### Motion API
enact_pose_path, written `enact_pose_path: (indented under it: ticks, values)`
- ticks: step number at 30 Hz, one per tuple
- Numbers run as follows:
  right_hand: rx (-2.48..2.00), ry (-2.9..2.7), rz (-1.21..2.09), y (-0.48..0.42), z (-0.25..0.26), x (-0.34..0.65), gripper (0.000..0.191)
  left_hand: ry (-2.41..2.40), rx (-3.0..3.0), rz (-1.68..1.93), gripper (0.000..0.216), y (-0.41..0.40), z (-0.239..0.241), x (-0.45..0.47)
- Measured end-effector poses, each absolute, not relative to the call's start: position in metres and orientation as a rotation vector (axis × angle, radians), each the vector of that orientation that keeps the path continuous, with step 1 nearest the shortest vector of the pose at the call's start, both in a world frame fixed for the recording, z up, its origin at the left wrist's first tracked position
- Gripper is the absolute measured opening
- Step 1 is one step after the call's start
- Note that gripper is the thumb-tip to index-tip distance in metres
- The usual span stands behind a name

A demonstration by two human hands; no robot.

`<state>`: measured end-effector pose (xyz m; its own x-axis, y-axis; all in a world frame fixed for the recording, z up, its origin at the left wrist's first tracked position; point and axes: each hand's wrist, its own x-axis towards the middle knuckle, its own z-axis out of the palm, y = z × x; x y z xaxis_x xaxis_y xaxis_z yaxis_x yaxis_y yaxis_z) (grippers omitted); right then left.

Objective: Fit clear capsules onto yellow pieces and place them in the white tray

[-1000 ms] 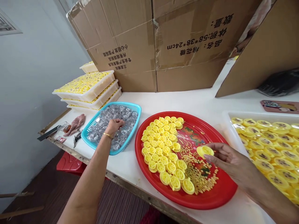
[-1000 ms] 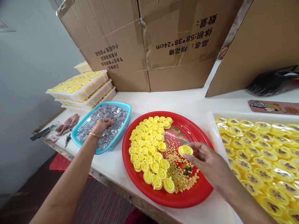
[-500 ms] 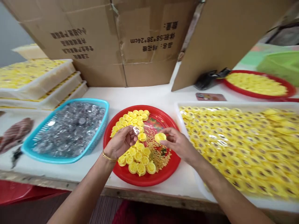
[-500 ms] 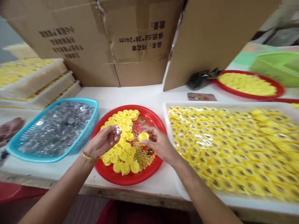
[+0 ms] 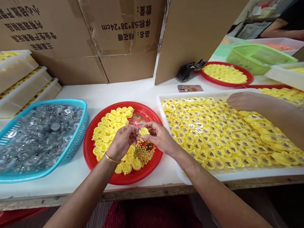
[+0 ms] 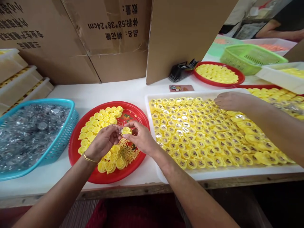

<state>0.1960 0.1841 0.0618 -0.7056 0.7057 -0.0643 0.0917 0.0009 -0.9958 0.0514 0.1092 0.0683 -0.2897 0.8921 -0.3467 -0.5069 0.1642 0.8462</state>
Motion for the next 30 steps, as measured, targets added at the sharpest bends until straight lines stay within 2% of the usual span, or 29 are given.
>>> enact_pose_path:
  ticks: [10, 16, 21, 30]
  values:
    - [-0.783, -1.780, 1.817, 0.185, 0.055, 0.195, 0.031, 1.372, 0.556, 1.440, 0.024, 0.108, 0.076, 0.057]
    - [-0.820, -1.803, 1.655, 0.183, 0.050, 0.192, 0.039, 1.488, 0.513, 1.542, 0.023, 0.112, 0.066, 0.071]
    - [-0.863, -1.835, 1.560, 0.183, 0.049, 0.192, 0.029, 1.502, 0.487, 1.611, 0.022, 0.115, 0.063, 0.082]
    - [-0.882, -1.866, 1.453, 0.182, 0.051, 0.193, 0.029, 1.585, 0.589, 1.569, 0.021, 0.117, 0.067, 0.084]
